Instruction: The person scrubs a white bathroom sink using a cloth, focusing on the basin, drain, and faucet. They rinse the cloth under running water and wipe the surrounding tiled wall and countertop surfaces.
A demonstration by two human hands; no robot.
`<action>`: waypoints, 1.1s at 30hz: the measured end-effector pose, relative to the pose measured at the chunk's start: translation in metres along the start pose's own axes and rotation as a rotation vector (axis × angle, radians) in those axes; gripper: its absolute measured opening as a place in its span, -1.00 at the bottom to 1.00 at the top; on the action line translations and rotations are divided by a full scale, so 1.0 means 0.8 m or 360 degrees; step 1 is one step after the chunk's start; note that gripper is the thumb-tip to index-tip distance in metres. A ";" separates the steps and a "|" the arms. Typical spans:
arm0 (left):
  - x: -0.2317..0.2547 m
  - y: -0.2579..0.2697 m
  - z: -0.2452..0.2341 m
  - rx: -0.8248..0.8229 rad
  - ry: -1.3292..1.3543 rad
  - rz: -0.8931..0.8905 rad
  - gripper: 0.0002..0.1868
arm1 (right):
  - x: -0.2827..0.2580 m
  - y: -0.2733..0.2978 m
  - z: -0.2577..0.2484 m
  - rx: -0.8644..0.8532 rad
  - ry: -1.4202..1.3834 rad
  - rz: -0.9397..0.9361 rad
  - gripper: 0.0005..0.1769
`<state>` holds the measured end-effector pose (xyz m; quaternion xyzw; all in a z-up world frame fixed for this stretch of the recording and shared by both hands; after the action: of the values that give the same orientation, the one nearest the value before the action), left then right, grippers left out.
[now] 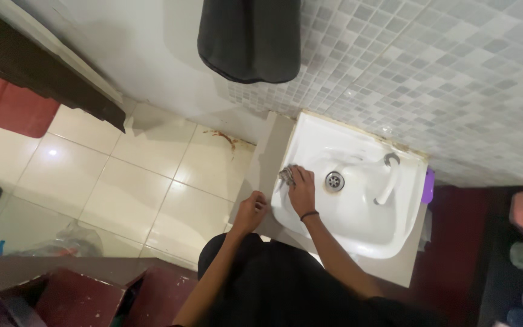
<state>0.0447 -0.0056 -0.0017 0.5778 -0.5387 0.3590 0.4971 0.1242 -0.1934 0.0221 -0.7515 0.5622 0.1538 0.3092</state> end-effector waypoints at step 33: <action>-0.028 -0.042 0.064 -0.0027 -0.0229 0.0030 -0.06 | 0.008 -0.016 0.017 -0.0220 -0.0295 -0.0266 -0.34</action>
<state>0.0674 -0.0515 -0.0420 0.5928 -0.5815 0.3166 0.4584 0.1403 -0.1875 0.0119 -0.7978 0.4547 0.2347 0.3189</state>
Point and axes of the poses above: each hand's wrist, its own y-axis away from the middle knuckle, its own z-axis out of the palm, x = y × z, the point moved 4 cm from there along -y, towards the middle knuckle, and after that the axes turned 4 degrees about -x, right-handed, at the moved point
